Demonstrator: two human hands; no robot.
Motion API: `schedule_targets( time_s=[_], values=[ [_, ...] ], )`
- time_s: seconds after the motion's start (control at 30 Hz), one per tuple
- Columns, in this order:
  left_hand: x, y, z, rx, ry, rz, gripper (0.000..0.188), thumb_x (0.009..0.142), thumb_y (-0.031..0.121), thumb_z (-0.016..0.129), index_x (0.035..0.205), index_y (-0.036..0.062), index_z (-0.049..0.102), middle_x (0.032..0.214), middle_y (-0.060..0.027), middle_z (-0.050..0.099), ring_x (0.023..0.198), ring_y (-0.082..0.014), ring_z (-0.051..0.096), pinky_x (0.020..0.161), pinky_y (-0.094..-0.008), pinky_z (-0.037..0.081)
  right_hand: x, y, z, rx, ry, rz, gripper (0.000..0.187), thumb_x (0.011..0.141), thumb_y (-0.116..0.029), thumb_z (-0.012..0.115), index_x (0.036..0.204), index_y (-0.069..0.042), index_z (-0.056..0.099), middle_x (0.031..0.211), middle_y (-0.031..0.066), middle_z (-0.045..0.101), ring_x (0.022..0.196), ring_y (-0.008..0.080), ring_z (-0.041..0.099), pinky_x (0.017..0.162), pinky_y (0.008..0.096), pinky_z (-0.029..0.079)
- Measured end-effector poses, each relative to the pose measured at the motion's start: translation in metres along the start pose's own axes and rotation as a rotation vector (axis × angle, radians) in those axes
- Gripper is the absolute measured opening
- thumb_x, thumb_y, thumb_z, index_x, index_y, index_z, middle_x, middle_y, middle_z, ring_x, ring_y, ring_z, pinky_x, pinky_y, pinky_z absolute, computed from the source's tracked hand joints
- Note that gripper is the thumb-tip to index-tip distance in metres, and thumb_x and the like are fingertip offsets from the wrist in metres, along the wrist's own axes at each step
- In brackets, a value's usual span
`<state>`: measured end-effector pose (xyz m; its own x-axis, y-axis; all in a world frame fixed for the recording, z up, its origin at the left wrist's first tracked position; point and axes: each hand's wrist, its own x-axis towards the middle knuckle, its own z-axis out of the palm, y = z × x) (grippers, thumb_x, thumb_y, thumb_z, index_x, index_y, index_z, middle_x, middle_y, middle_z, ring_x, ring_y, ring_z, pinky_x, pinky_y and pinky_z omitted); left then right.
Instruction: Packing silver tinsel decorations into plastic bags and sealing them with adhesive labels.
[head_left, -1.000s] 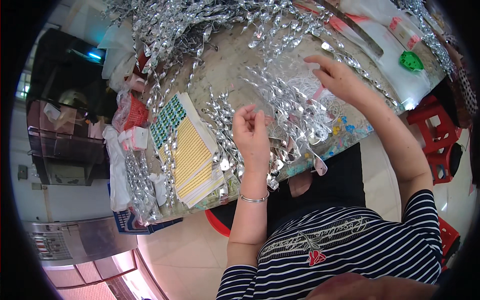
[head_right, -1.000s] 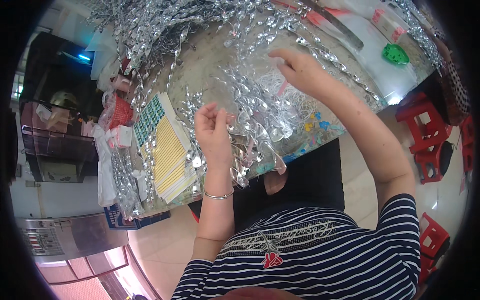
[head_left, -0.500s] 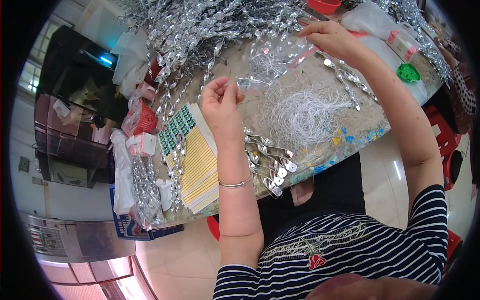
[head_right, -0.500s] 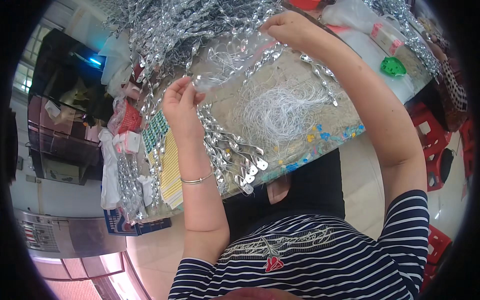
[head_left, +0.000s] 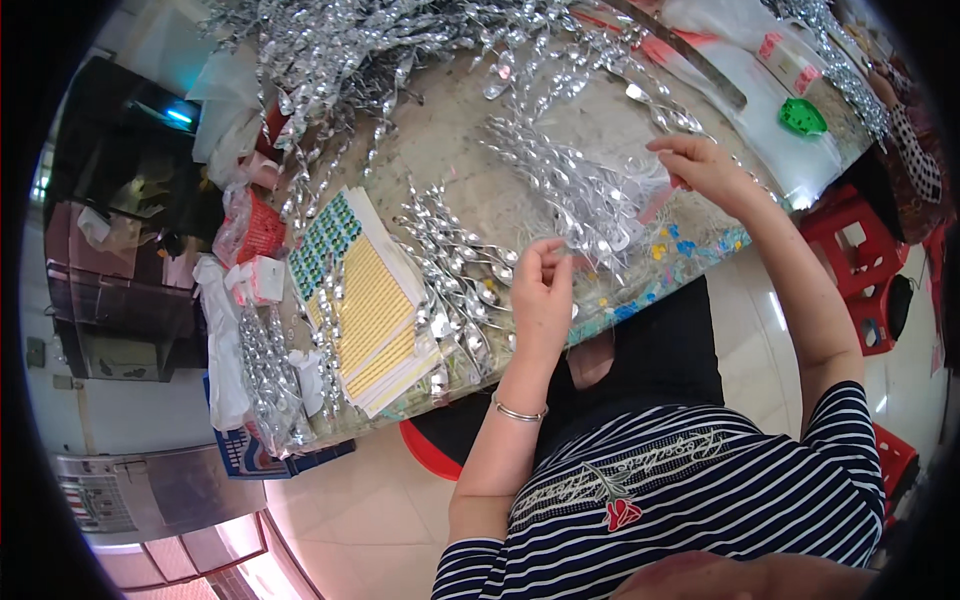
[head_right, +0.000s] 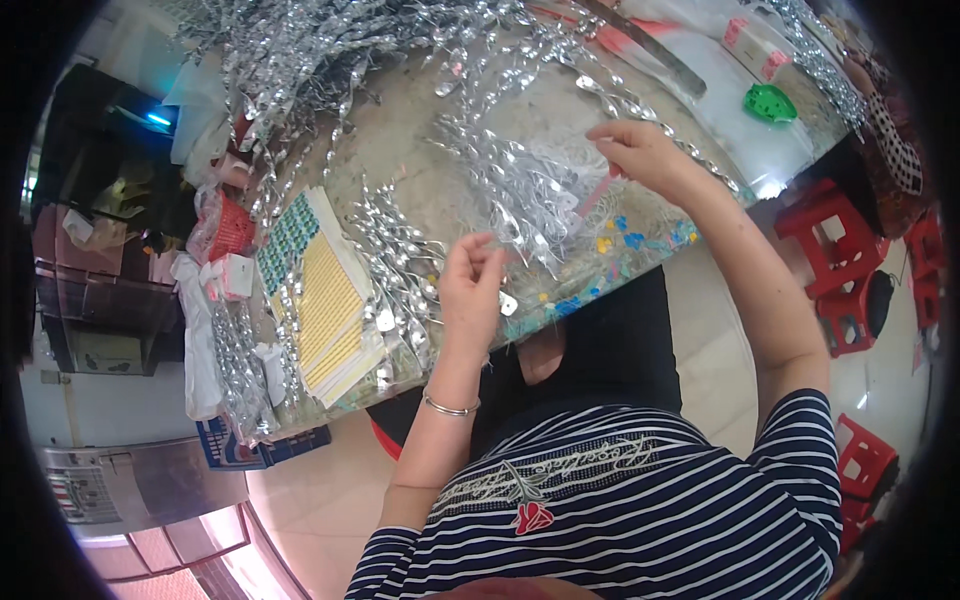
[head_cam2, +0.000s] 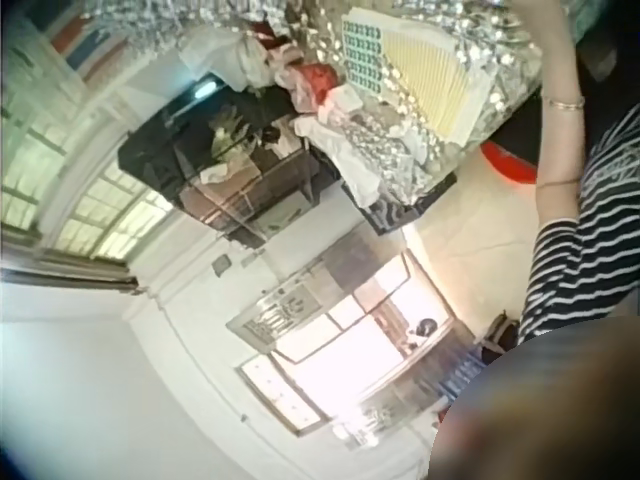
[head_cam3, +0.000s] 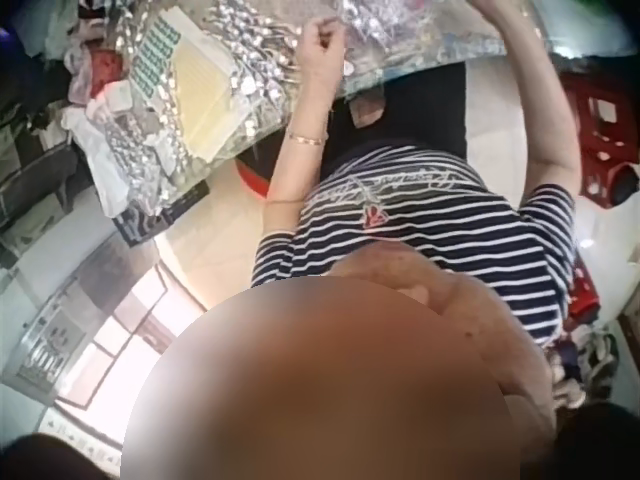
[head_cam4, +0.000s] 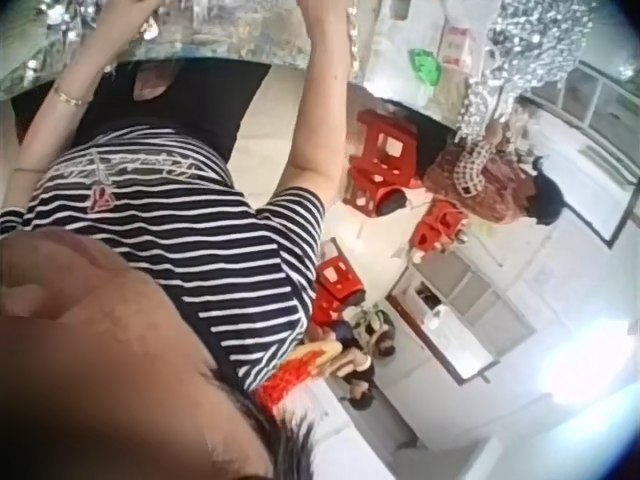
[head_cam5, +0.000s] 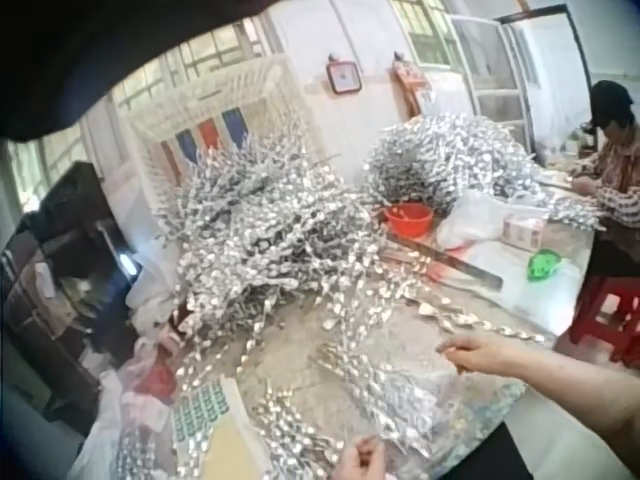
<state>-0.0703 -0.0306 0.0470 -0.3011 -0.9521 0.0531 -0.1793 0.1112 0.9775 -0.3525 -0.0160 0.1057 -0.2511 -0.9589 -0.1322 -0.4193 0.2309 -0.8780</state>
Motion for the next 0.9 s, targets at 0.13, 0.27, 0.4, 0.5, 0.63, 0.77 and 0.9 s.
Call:
schedule_targets(
  time_s=[0.13,0.27,0.4,0.5,0.63,0.77,0.9],
  values=[
    [-0.013,-0.014,0.014,-0.012,-0.068,-0.042,0.021,0.093,0.006,0.062,0.114,0.004,0.061,0.089,-0.0013,0.064,0.075,-0.006,0.057,0.066,-0.022,0.047,-0.011,0.057,0.01,-0.118,0.054,-0.077,0.034,0.095,-0.017,0.058,0.127,-0.005,0.061,0.086,0.0012,0.059,0.077,0.0088,0.055,0.07,0.0255,0.047],
    [-0.015,-0.021,0.013,0.063,-0.057,-0.032,0.021,0.091,0.004,0.061,0.112,0.0028,0.061,0.088,-0.0065,0.065,0.076,-0.0122,0.063,0.067,-0.0265,0.051,-0.038,0.067,0.021,-0.272,0.281,-0.285,0.039,0.092,-0.016,0.063,0.129,-0.005,0.056,0.096,0.0033,0.061,0.085,0.0114,0.057,0.074,0.0285,0.048],
    [-0.019,-0.024,0.008,0.138,-0.018,-0.008,0.021,0.091,0.006,0.063,0.111,0.0028,0.061,0.088,-0.0078,0.065,0.075,-0.014,0.063,0.068,-0.0279,0.052,-0.087,0.051,0.046,-0.078,0.235,-0.198,0.035,0.09,-0.017,0.068,0.121,-0.005,0.059,0.091,0.003,0.06,0.083,0.012,0.058,0.073,0.0281,0.048],
    [-0.021,-0.025,0.01,0.155,-0.01,-0.004,0.021,0.091,0.006,0.063,0.111,0.0027,0.062,0.088,-0.0075,0.065,0.074,-0.0137,0.063,0.068,-0.0279,0.053,-0.114,0.045,0.079,0.014,-0.015,-0.103,0.035,0.086,-0.017,0.073,0.116,-0.004,0.059,0.08,0.0005,0.057,0.072,0.0101,0.056,0.066,0.0256,0.048],
    [-0.021,-0.033,0.009,0.096,-0.043,-0.024,0.025,0.092,0.006,0.064,0.116,0.0036,0.06,0.088,-0.0013,0.062,0.072,-0.0061,0.057,0.065,-0.021,0.048,-0.118,0.038,0.115,-0.132,-0.063,-0.099,0.038,0.081,-0.027,0.076,0.107,-0.003,0.06,0.071,0.009,0.061,0.067,0.0274,0.063,0.061,0.0371,0.049],
    [-0.022,-0.037,0.009,0.045,-0.074,-0.034,0.025,0.092,0.005,0.064,0.117,0.0034,0.06,0.089,-0.0018,0.061,0.071,-0.006,0.057,0.065,-0.0206,0.049,-0.106,0.052,0.123,-0.142,0.034,-0.163,0.023,0.088,-0.014,0.069,0.103,-0.001,0.057,0.068,0.008,0.059,0.058,0.017,0.057,0.056,0.0305,0.046],
    [-0.023,-0.04,0.006,0.023,-0.071,-0.021,0.024,0.093,0.005,0.063,0.116,0.0032,0.06,0.09,-0.0025,0.061,0.072,-0.0062,0.057,0.066,-0.0212,0.05,-0.098,0.049,0.122,-0.192,0.074,-0.188,0.018,0.09,-0.014,0.066,0.101,-0.001,0.059,0.069,0.0088,0.061,0.059,0.0181,0.059,0.056,0.0314,0.046]
  ],
)
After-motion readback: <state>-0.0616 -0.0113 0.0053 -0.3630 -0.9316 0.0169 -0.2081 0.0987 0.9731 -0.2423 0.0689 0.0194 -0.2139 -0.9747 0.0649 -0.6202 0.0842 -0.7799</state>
